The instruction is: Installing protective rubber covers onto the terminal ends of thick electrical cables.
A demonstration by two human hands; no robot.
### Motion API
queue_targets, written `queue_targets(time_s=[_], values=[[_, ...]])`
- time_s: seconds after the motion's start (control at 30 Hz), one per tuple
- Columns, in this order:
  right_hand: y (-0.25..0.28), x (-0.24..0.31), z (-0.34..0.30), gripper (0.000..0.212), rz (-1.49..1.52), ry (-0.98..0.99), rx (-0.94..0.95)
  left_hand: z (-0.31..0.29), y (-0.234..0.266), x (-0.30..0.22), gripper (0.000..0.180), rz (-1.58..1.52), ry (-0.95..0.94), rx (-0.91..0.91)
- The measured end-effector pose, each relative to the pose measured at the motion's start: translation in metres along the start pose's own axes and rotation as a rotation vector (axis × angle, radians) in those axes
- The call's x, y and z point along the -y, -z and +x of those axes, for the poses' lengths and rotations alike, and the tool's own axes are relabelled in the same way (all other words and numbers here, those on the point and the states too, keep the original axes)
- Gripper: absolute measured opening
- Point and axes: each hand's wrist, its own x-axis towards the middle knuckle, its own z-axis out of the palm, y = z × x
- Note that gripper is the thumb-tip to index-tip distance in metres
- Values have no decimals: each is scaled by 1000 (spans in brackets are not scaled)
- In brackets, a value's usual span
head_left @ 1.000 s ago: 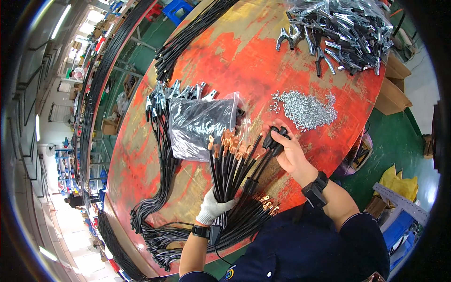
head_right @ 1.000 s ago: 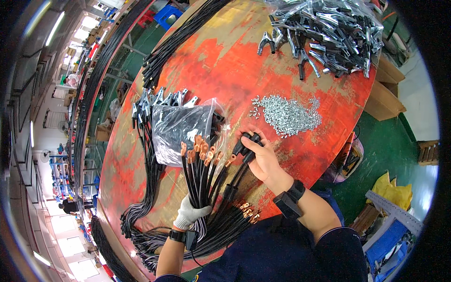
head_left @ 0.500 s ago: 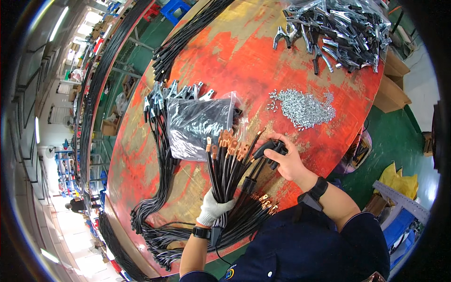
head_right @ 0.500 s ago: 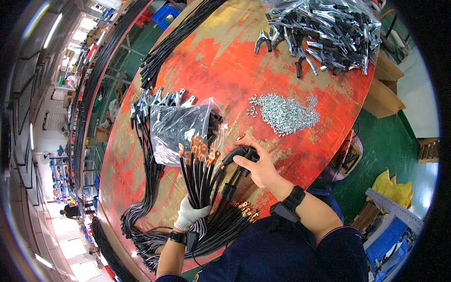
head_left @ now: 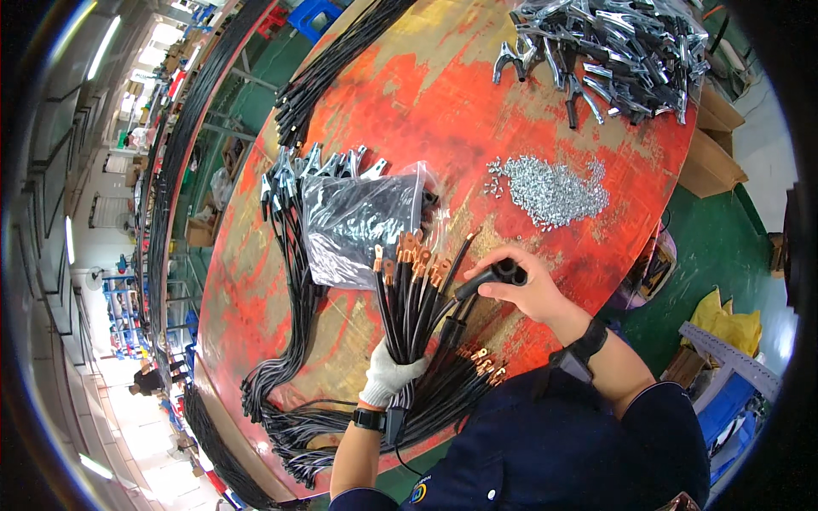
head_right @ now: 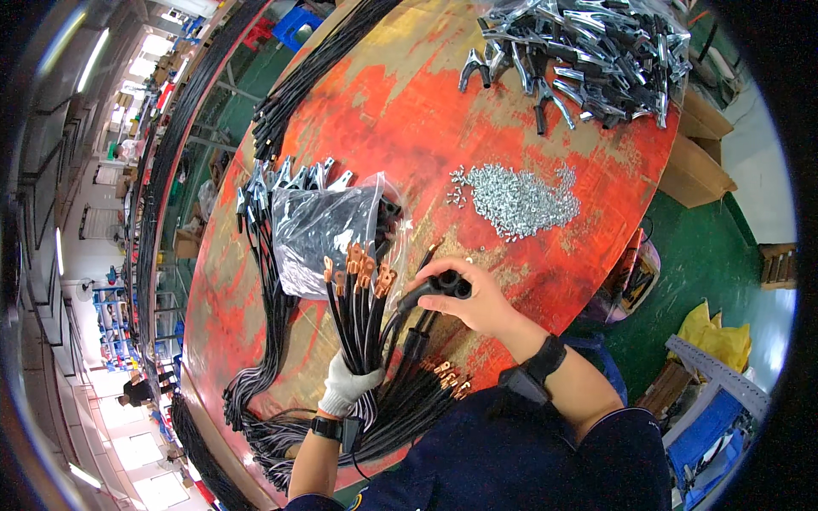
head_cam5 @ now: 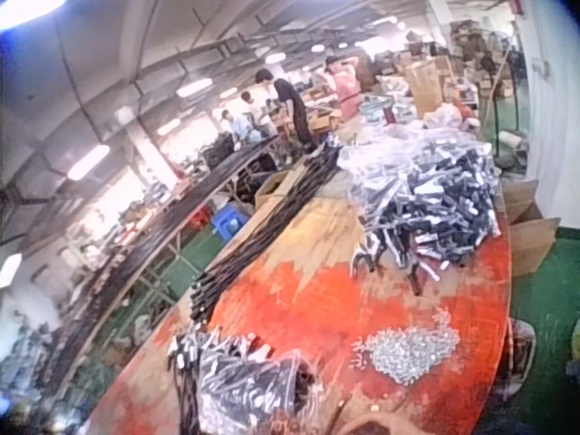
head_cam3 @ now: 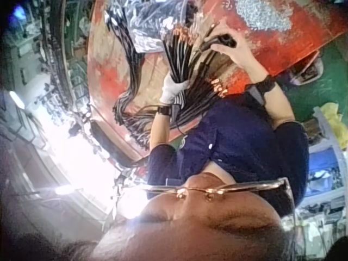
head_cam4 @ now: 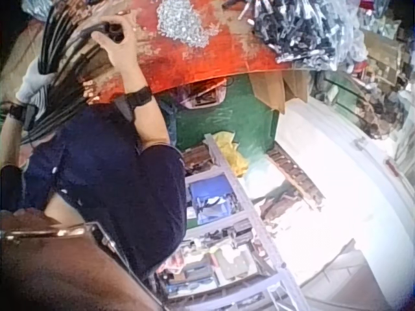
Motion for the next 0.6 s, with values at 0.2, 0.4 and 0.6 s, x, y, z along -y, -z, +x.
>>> queue_targets(time_s=[0.2,0.4,0.6], values=[[-1,-8,4,27,143,-236,-36,0,0,6,53,17,8,-1],[-26,-22,0,33,364,-157,-384,6,-3,1,52,39,1,-38],[-29,-13,3,36,165,-83,-308,6,-5,4,47,39,-9,-52]])
